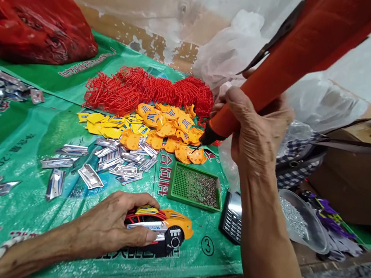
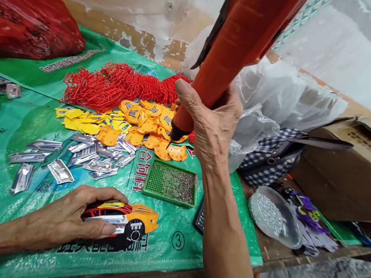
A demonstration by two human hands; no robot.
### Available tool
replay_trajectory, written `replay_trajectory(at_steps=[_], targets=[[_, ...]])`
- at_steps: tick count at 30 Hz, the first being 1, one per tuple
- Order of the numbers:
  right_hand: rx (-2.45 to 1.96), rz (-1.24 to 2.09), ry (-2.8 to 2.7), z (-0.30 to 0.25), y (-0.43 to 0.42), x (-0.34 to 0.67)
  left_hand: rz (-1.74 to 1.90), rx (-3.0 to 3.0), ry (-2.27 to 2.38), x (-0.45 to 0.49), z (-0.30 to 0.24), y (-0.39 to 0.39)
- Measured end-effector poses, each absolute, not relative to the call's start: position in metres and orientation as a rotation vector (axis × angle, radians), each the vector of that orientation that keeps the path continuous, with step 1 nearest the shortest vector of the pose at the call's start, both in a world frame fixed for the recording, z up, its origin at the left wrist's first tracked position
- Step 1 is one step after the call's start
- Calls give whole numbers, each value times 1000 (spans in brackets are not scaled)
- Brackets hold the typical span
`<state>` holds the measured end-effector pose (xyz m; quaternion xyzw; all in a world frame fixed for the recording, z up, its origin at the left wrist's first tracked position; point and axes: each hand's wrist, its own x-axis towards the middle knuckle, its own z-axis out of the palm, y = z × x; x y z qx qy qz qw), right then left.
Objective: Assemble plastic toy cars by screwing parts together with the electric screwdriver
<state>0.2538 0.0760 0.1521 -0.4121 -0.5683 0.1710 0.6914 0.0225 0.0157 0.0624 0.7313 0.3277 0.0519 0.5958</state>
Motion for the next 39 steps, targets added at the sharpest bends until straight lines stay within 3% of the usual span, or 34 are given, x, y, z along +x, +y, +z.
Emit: replay_trajectory(at_steps=[9,22,39], targets=[[-876,797,-1187,156,48,250,88,1601,834,26,66,17],[-1021,502,-1060,102,48,248,95,1511,880,32,77,19],[-1013,507,-1043,95,55,247,98,1522,835,32,73,19]])
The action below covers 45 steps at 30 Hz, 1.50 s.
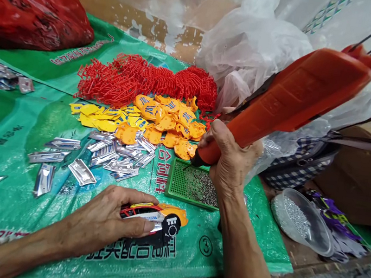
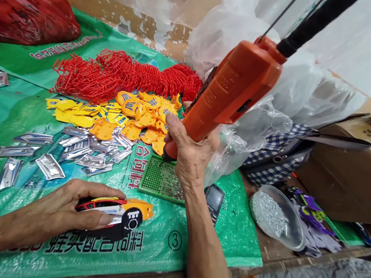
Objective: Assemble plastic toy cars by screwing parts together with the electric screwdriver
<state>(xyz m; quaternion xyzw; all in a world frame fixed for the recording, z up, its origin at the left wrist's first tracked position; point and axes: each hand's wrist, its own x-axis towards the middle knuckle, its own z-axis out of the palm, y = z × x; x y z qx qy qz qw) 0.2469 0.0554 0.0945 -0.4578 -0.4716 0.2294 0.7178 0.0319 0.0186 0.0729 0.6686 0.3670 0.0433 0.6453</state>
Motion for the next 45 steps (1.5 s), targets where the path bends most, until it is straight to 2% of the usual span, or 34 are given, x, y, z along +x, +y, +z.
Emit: replay_trajectory(at_steps=[45], targets=[[-1050,478,-1083,96,57,244,109,1541,843,31,65,19]])
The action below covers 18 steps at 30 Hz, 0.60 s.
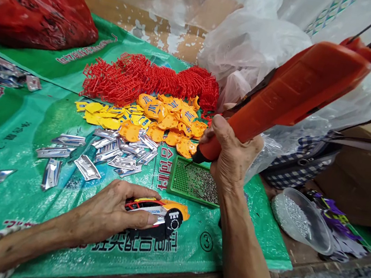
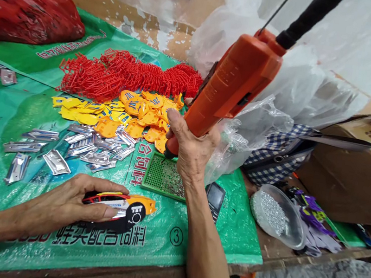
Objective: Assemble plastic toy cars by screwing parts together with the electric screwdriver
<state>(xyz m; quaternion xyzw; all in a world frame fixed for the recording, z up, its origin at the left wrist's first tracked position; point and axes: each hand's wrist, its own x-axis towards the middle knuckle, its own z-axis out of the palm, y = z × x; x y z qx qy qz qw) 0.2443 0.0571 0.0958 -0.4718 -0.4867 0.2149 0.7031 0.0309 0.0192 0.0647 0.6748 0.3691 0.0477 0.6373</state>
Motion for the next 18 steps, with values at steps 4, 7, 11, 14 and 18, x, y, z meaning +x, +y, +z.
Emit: replay_trajectory(at_steps=[4,7,11,14,18], targets=[[-1043,484,-1087,95,57,243,137,1522,823,31,58,19],[-997,491,-1068,94,58,242,132,1531,830,30,58,19],[-978,497,-1049,93,61,243,122,1526,851,30,64,18],[-963,513,-1045,92,62,244,121,1530,861,31,68,18],[-943,502,-1037,95,60,243,130,1516,857,29,67,18]])
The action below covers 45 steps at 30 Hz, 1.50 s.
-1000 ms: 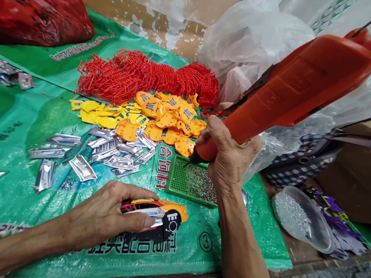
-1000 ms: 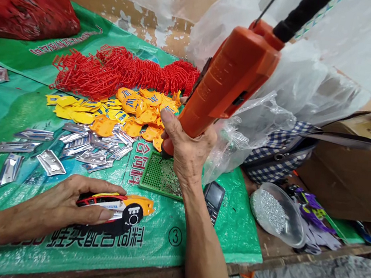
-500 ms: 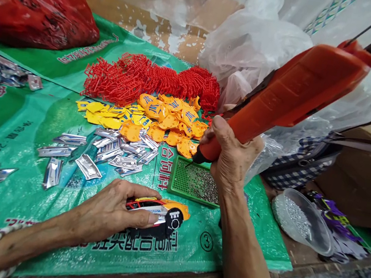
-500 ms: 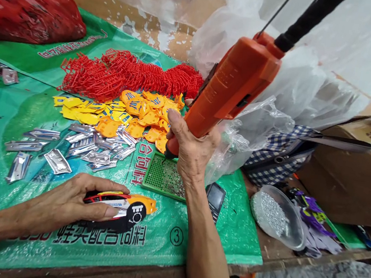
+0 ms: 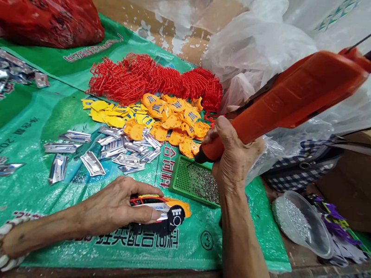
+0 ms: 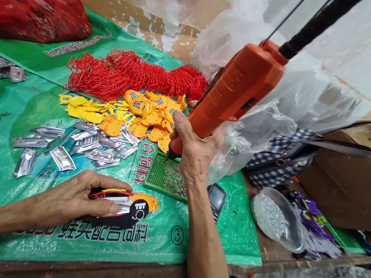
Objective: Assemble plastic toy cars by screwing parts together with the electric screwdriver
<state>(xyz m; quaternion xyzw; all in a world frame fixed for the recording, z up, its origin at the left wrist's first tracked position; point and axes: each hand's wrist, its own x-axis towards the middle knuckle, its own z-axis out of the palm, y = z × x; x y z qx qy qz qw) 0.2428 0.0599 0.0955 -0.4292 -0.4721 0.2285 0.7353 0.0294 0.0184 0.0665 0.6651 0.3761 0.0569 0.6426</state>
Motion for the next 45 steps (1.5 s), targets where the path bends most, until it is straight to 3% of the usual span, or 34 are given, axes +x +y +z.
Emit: replay_trajectory(at_steps=[15,45], targets=[[-854,560,-1063,165,10,206,192,1570,836,30,63,25],[-861,685,-1120,153,-14,176,187,1593,849,29,63,26]])
